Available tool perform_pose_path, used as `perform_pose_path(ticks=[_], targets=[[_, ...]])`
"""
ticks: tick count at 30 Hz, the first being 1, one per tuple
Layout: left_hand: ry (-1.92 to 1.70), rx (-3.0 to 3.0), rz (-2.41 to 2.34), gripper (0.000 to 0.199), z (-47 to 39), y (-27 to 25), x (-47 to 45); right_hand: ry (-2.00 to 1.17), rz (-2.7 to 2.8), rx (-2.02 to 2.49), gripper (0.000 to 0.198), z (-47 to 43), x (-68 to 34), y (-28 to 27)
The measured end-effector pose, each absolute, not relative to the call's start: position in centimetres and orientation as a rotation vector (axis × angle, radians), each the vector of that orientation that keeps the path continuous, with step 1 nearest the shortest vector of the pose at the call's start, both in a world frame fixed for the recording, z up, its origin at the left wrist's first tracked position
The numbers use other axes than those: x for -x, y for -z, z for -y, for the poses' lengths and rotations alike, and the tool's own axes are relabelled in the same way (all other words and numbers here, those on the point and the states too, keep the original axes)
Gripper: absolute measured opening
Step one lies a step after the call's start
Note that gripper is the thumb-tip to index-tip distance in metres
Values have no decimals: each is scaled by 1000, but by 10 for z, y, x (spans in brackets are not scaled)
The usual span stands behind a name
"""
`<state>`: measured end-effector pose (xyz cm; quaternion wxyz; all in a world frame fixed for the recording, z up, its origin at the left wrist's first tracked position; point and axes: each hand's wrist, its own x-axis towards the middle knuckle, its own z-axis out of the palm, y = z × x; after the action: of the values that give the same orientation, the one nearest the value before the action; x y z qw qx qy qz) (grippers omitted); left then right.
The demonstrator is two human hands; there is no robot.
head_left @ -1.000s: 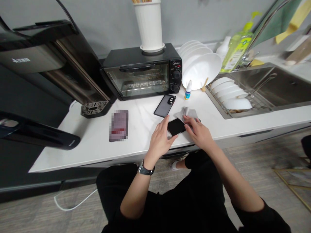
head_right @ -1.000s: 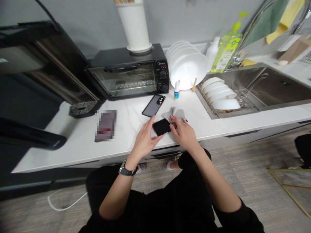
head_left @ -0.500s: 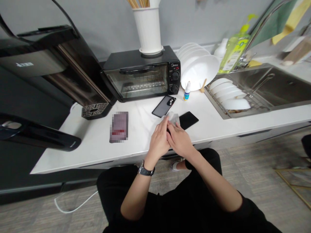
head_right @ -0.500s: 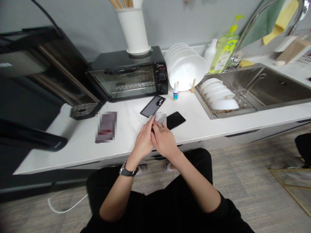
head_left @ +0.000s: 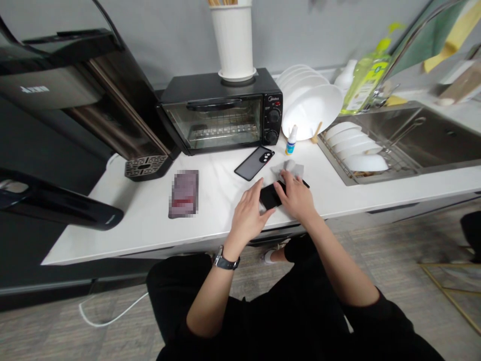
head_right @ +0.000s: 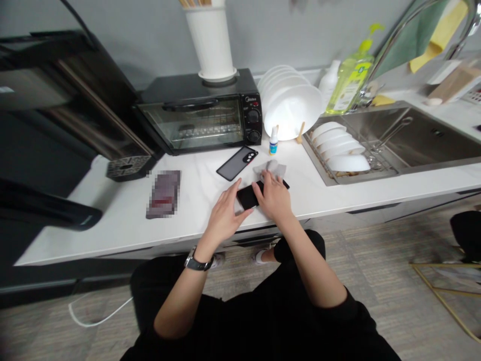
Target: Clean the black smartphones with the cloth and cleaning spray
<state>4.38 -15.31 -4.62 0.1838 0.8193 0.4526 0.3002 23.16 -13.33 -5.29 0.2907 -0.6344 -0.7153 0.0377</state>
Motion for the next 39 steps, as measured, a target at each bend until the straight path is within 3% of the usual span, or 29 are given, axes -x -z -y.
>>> perform_pose_path(ticks=[6,10,15,23,31,39], targets=[[-900,-2296,-1243,80,154,45,-43,-167,2151,1453,58,160,-186,50],[-903,-2311,-1216,87,154,45,-42,-273,2209,1360,55,185,-190,46],[-870,-2291,-1274,93,154,45,-43,-304,2154,1434,52,185,-227,46],[-864,-2301,-1303,97,154,47,-44,-93,2000,1728,54,134,-245,51],[-882,-2335,-1255,87,154,45,-43,-195,2199,1423,56,180,-191,47],[-857,-2304,-1307,93,154,45,-44,-275,2101,1504,51,181,-243,50]])
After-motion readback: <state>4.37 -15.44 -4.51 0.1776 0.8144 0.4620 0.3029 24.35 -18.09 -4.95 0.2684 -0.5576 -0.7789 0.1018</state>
